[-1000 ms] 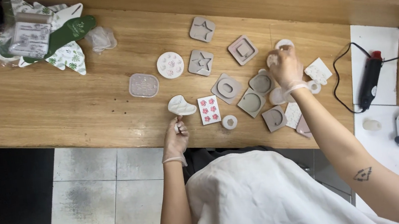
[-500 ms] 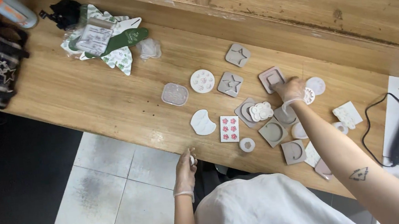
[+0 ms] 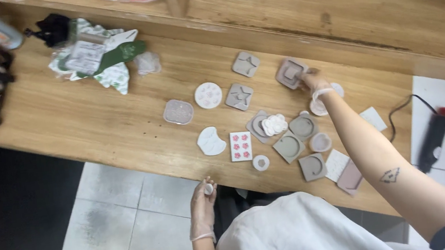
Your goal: Organizing and inspecting silicone candle molds on a workbench and placing them on storage shelves.
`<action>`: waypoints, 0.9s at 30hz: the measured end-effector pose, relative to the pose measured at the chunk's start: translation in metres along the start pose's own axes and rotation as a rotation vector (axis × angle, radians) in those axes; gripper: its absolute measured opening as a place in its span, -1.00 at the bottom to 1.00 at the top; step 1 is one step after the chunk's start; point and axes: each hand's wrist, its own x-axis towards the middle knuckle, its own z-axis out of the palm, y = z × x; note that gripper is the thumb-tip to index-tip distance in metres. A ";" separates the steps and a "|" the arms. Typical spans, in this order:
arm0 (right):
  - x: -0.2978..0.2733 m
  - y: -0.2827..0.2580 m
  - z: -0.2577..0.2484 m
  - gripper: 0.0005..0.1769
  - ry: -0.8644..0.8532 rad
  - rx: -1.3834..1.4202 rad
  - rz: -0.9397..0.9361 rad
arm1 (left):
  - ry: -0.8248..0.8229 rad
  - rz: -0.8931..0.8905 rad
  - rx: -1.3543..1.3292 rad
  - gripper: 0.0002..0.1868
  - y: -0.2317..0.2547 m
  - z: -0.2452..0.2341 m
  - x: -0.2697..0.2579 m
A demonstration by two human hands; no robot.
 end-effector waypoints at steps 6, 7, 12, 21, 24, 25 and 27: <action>-0.041 -0.034 -0.062 -0.76 -0.203 0.009 0.108 | -0.045 -0.045 0.089 -0.67 -0.002 0.023 -0.003; -0.047 -0.032 -0.071 -0.76 -0.185 0.016 0.120 | -0.050 -0.061 0.105 -0.67 -0.004 0.026 -0.001; -0.065 0.007 -0.116 -0.69 0.049 -0.455 -0.203 | -0.113 -0.098 0.288 -0.65 -0.009 0.042 -0.001; -0.161 0.050 -0.005 -0.51 0.151 -0.949 0.095 | -0.176 -0.086 0.407 -0.66 -0.013 0.062 -0.007; -0.197 0.018 -0.016 -0.62 0.064 -0.977 0.023 | -0.160 -0.101 0.423 -0.68 -0.012 0.071 -0.020; -0.199 0.013 -0.018 -0.62 0.062 -0.981 0.029 | -0.158 -0.107 0.423 -0.68 -0.014 0.070 -0.018; -0.200 0.004 -0.019 -0.55 -0.050 -0.967 -0.005 | -0.187 -0.090 0.441 -0.70 -0.018 0.066 -0.013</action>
